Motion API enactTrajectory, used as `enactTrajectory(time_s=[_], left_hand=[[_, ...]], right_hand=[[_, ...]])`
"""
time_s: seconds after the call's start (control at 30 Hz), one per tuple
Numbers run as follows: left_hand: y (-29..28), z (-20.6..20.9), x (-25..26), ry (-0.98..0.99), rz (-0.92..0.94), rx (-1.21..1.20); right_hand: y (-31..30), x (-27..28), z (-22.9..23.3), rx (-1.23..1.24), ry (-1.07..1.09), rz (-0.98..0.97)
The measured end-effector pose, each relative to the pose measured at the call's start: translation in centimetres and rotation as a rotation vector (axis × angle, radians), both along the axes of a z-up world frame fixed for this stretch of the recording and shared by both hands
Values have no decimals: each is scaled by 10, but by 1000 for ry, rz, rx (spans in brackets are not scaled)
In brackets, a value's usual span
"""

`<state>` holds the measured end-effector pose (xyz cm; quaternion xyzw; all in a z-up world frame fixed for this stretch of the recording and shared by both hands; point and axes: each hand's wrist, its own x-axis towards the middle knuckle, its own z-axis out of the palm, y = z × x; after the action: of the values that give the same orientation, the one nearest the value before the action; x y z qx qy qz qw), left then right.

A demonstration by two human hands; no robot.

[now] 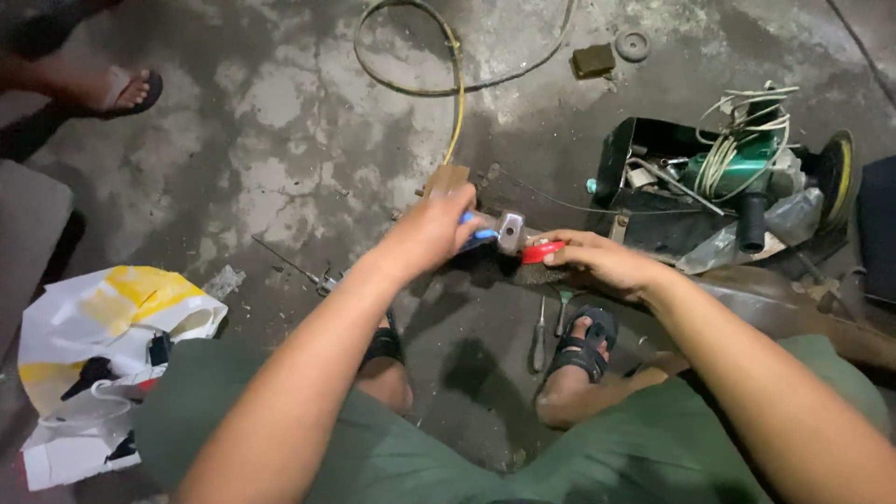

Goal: The person scrubs a rusty metal axle or shaft with a red abrasive pad and a blue scraper tool. They rotate the part to clean different sections, focusing on the flange and the shaft surface.

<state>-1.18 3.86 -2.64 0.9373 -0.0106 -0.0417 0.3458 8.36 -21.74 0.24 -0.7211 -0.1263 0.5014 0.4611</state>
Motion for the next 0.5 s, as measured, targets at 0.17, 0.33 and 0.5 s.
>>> enactTrajectory(time_s=[0.17,0.33,0.5], left_hand=[[29,46,-1,-84,63,-53],[53,100,-9,-172,104,-97],[76,58,13,-221,316,-87]], right_hand=[[-2,-9,-47,-52,7,-76],[6,-24,-72,-117,-28,-112],[39,-13,-94,-239,-123,-115]])
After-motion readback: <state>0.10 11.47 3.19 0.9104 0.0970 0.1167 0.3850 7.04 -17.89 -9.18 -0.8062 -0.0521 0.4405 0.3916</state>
